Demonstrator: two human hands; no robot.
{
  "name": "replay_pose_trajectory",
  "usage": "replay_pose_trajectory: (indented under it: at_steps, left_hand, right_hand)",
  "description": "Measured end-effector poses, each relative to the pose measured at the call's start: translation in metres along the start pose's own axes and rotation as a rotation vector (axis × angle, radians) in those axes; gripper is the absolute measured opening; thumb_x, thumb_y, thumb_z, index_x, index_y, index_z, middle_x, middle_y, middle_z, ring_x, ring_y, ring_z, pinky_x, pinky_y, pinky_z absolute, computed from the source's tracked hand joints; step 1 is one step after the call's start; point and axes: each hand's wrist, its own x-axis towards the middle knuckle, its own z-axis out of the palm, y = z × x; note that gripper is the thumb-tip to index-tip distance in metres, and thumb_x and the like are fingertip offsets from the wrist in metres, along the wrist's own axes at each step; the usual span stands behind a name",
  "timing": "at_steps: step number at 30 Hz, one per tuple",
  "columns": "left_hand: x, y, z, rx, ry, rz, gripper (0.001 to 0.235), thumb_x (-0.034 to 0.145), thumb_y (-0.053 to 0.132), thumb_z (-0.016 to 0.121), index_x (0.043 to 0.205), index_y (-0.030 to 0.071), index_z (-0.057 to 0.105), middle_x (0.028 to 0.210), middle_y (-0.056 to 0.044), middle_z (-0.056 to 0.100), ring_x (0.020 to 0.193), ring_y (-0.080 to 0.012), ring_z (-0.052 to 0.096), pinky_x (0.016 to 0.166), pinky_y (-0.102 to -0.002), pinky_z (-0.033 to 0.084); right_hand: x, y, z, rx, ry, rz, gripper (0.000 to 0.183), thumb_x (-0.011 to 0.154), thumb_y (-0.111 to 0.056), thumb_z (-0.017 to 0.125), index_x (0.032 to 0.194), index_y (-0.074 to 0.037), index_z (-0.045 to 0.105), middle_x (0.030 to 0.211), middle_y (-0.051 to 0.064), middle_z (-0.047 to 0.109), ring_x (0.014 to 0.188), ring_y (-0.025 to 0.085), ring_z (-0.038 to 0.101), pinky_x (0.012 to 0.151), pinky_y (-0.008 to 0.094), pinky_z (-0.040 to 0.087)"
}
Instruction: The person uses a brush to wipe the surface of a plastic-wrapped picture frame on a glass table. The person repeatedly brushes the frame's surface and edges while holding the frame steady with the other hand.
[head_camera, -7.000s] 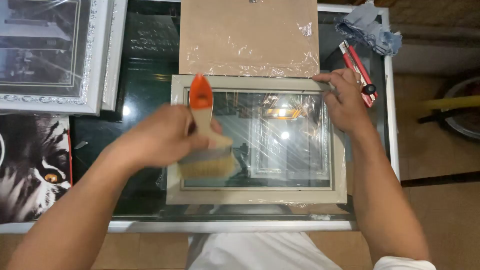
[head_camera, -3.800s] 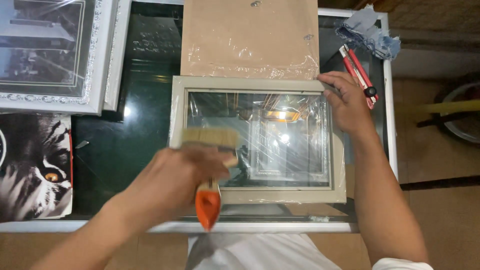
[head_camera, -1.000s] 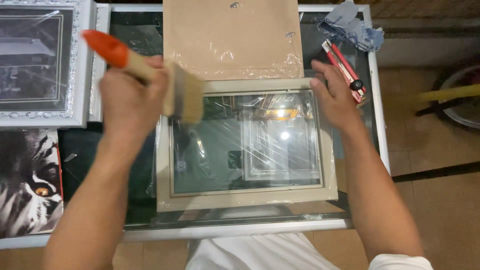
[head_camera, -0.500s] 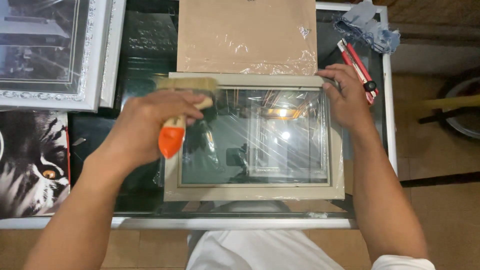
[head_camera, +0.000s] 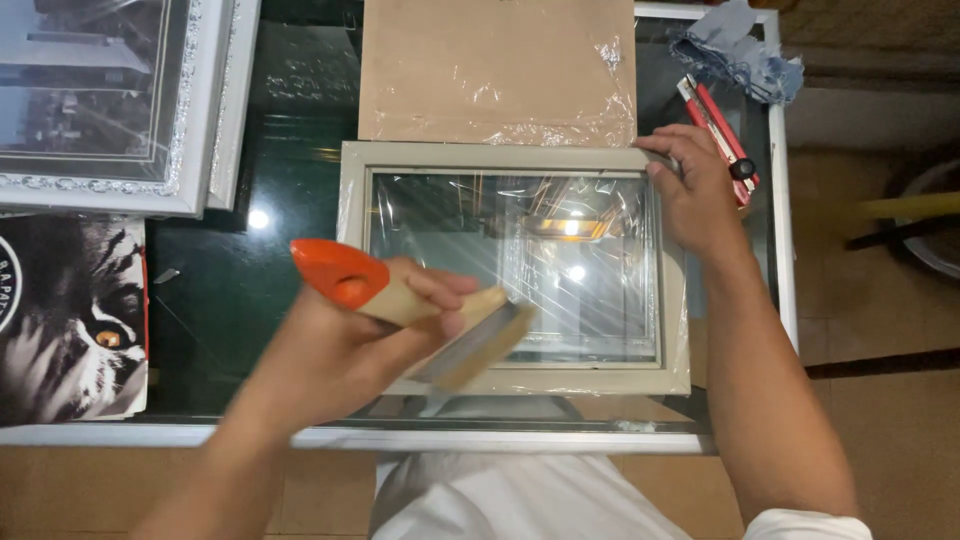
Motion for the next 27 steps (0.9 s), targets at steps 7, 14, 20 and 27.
replay_pose_trajectory:
  at_steps: [7,14,20,27]
  left_hand:
    - [0.030,-0.049,0.121,-0.680,0.128,-0.155,0.017,0.087,0.009,0.078,0.099,0.001,0.068,0.128,-0.022,0.070,0.100,-0.0189,0.066,0.083,-0.034,0.058]
    - [0.001,-0.064,0.071,-0.302,0.175,-0.186,0.012,0.083,0.008,0.080,0.092,0.005,0.073,0.122,-0.019,0.076,0.102,-0.0252,0.074,0.082,-0.039,0.060]
    - [-0.056,-0.027,-0.037,0.080,0.365,-0.375,0.009,0.083,-0.008,0.068,0.088,-0.001,0.068,0.108,-0.015,0.078,0.126,-0.0247,0.072,0.086,-0.034,0.063]
    - [-0.048,-0.018,-0.019,-0.032,0.535,-0.067,0.013,0.092,-0.008,0.062,0.102,-0.007,0.055,0.135,-0.032,0.065,0.111,-0.0305,0.072,0.079,-0.029,0.065]
  right_hand:
    - [-0.002,0.015,-0.005,-0.036,-0.064,0.008,0.033,0.101,-0.006,0.061,0.131,-0.013,0.071,0.132,0.020,0.055,0.130,0.042,0.053,0.113,0.049,0.038]
    - [-0.004,0.010,-0.003,-0.027,-0.031,0.014,0.033,0.101,-0.002,0.061,0.131,-0.011,0.071,0.131,0.022,0.056,0.130,0.045,0.053,0.113,0.052,0.037]
    - [-0.001,-0.007,-0.001,0.008,-0.004,0.038,0.032,0.094,0.011,0.058,0.122,0.002,0.069,0.135,0.018,0.053,0.126,0.030,0.051,0.105,0.038,0.042]
    - [-0.001,-0.003,0.000,0.002,0.002,0.033,0.033,0.092,0.013,0.059,0.123,0.002,0.069,0.134,0.018,0.054,0.126,0.030,0.051,0.106,0.039,0.042]
